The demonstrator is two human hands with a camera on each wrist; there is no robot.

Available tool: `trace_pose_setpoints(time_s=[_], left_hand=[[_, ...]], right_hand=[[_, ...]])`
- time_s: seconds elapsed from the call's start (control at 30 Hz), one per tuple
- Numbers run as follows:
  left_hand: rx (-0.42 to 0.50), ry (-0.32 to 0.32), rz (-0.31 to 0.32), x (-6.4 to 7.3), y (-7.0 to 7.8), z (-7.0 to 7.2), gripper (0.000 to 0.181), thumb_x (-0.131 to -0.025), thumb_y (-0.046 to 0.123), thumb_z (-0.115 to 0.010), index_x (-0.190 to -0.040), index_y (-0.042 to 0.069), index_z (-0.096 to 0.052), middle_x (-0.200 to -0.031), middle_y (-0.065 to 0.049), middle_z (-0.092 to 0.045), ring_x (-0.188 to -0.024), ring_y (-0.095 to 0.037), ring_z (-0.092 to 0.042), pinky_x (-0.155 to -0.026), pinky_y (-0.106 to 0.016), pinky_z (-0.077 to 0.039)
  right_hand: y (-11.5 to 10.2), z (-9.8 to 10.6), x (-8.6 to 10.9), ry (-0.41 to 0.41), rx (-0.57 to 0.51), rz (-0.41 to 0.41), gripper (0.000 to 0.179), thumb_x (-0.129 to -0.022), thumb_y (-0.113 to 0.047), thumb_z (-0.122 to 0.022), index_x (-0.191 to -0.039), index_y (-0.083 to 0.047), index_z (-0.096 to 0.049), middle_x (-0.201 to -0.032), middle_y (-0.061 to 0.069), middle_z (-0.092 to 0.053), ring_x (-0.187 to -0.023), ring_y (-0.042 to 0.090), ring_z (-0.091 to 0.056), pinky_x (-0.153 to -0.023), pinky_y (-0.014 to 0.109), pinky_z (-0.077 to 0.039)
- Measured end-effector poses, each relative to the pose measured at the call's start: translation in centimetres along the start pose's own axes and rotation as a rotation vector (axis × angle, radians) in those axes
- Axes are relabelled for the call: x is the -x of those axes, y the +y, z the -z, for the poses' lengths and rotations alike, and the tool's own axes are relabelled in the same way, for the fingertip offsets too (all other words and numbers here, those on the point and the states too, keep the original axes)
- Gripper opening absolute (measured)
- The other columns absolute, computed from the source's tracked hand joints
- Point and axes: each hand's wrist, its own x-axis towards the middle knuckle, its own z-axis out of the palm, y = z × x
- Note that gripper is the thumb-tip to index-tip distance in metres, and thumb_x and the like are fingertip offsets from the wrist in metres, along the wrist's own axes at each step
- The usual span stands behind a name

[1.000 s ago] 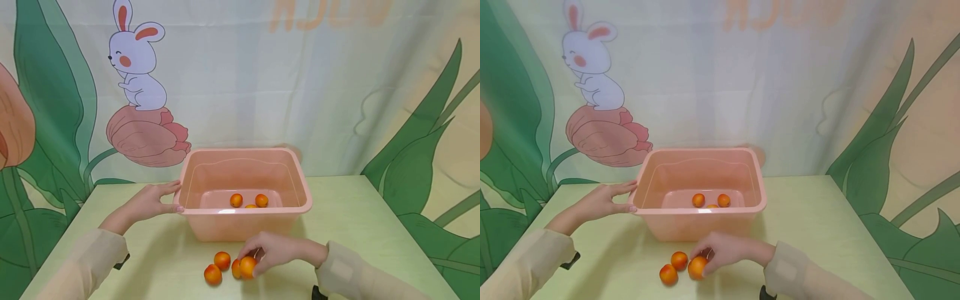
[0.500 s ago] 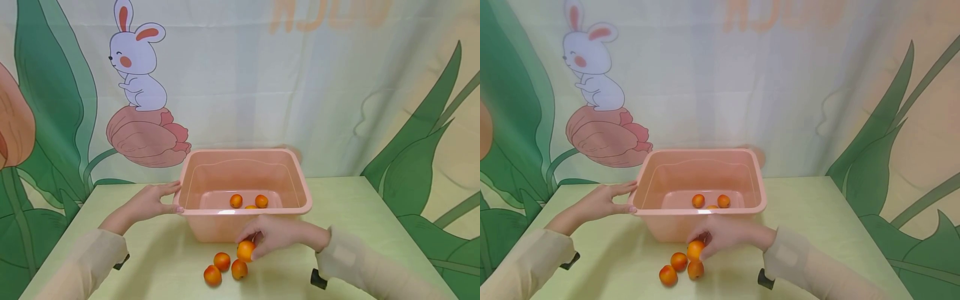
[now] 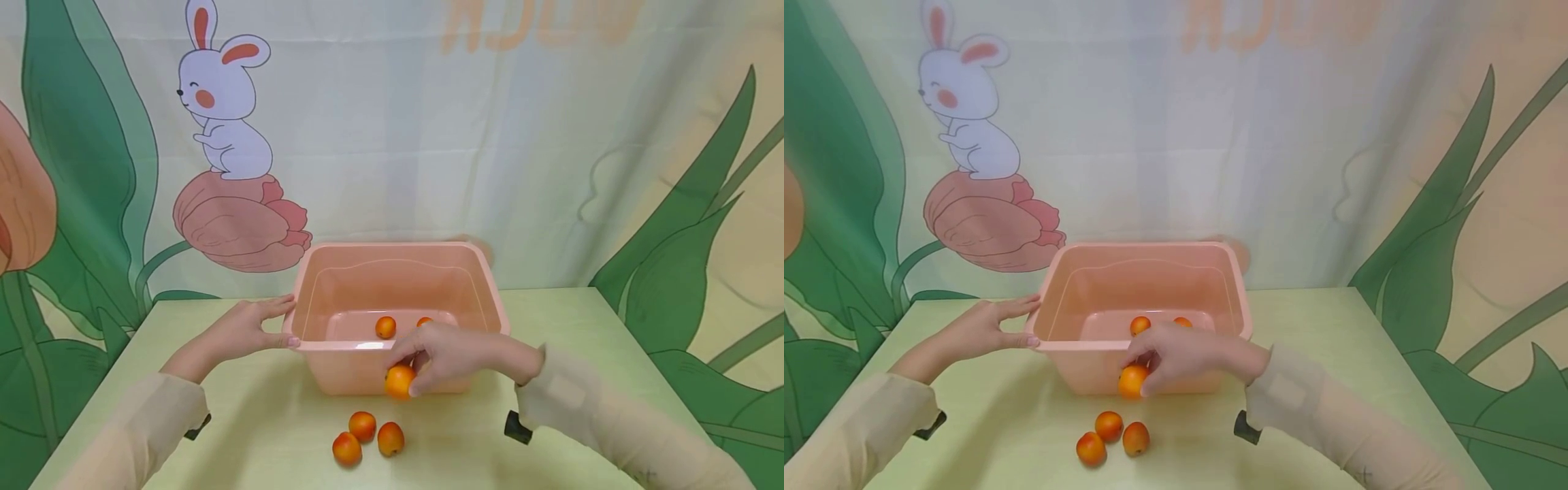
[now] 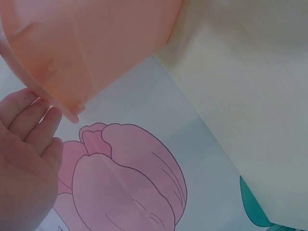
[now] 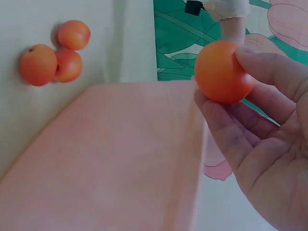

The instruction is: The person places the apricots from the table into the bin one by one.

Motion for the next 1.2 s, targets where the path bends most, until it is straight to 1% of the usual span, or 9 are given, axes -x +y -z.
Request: trace_pose_setpoints(time_s=[0.2, 0.43, 0.57, 0.67, 0.73, 0.83, 0.97, 1.1, 1.2], left_hand=[[0.001, 0.007, -0.011, 0.0, -0.2, 0.0, 0.088, -0.067, 0.059, -0.064, -0.134, 0.009, -0.038, -0.14, -0.009, -0.036, -0.128, -0.035, -0.032, -0.098, -0.055, -0.033], [0.0, 0.003, -0.001, -0.1, -0.2, -0.1, 0.088, -0.066, 0.06, -0.064, -0.134, 0.01, -0.038, -0.14, -0.008, -0.035, -0.128, -0.035, -0.031, -0.097, -0.056, -0.033], [-0.001, 0.002, 0.005, -0.1, -0.2, 0.0, 0.087, -0.067, 0.059, -0.064, -0.134, 0.01, -0.038, -0.14, -0.009, -0.035, -0.128, -0.035, -0.031, -0.097, -0.056, -0.032], [0.0, 0.001, 0.006, -0.1, -0.2, 0.0, 0.087, -0.066, 0.059, -0.064, -0.134, 0.01, -0.038, -0.14, -0.009, -0.035, -0.128, -0.035, -0.031, -0.097, -0.056, -0.032], [0.002, 0.0, 0.006, -0.1, -0.2, -0.1, 0.088, -0.066, 0.059, -0.064, -0.134, 0.01, -0.038, -0.14, -0.009, -0.035, -0.129, -0.035, -0.031, -0.097, -0.056, -0.032], [0.005, -0.002, 0.006, -0.1, -0.3, -0.1, 0.088, -0.066, 0.06, -0.063, -0.134, 0.01, -0.038, -0.14, -0.009, -0.035, -0.129, -0.035, -0.031, -0.097, -0.056, -0.032], [0.003, 0.0, 0.002, -0.1, -0.3, -0.1, 0.088, -0.067, 0.06, -0.063, -0.134, 0.01, -0.038, -0.14, -0.009, -0.035, -0.128, -0.035, -0.031, -0.097, -0.056, -0.032], [0.0, 0.005, -0.003, 0.0, -0.3, -0.1, 0.088, -0.067, 0.059, -0.064, -0.134, 0.009, -0.038, -0.14, -0.009, -0.036, -0.128, -0.035, -0.032, -0.097, -0.056, -0.033], [-0.004, 0.01, -0.008, 0.0, -0.3, -0.1, 0.087, -0.067, 0.059, -0.064, -0.133, 0.008, -0.039, -0.139, -0.009, -0.037, -0.128, -0.035, -0.032, -0.098, -0.055, -0.033]], right_hand=[[-0.5, 1.5, -0.3, 0.007, 0.034, -0.033, 0.035, -0.074, -0.005, -0.067, -0.109, -0.007, -0.062, -0.098, -0.002, -0.061, -0.085, 0.005, -0.054, -0.075, 0.018, -0.05], [-0.5, 2.9, -0.7, 0.016, 0.042, -0.022, 0.036, -0.074, -0.004, -0.067, -0.109, -0.004, -0.062, -0.101, 0.003, -0.063, -0.083, 0.007, -0.055, -0.071, 0.019, -0.05], [-0.3, 3.5, -0.9, 0.022, 0.036, -0.053, 0.037, -0.075, -0.004, -0.066, -0.111, -0.006, -0.062, -0.102, 0.001, -0.064, -0.081, 0.008, -0.055, -0.071, 0.019, -0.051], [0.0, 3.8, -1.1, 0.028, 0.053, -0.07, 0.035, -0.075, -0.004, -0.065, -0.11, -0.009, -0.062, -0.1, -0.001, -0.064, -0.08, 0.008, -0.055, -0.072, 0.02, -0.05], [0.3, 4.1, -1.3, 0.031, 0.056, -0.09, 0.035, -0.075, -0.004, -0.064, -0.11, -0.009, -0.063, -0.098, -0.002, -0.064, -0.08, 0.008, -0.054, -0.072, 0.02, -0.05], [0.5, 4.5, -1.6, 0.035, 0.066, -0.096, 0.035, -0.075, -0.003, -0.063, -0.11, -0.007, -0.063, -0.096, 0.0, -0.064, -0.079, 0.009, -0.055, -0.072, 0.021, -0.051], [0.9, 5.1, -2.0, 0.04, 0.059, -0.117, 0.034, -0.074, -0.003, -0.062, -0.108, -0.008, -0.063, -0.093, -0.001, -0.064, -0.078, 0.01, -0.056, -0.072, 0.021, -0.051], [1.3, 5.7, -2.7, 0.041, 0.015, -0.156, 0.032, -0.074, -0.003, -0.064, -0.105, -0.009, -0.064, -0.091, -0.001, -0.064, -0.08, 0.012, -0.057, -0.075, 0.021, -0.05], [1.6, 6.0, -3.1, 0.043, 0.0, -0.18, 0.03, -0.074, -0.002, -0.064, -0.104, -0.01, -0.064, -0.09, -0.001, -0.064, -0.082, 0.014, -0.057, -0.076, 0.022, -0.05]])
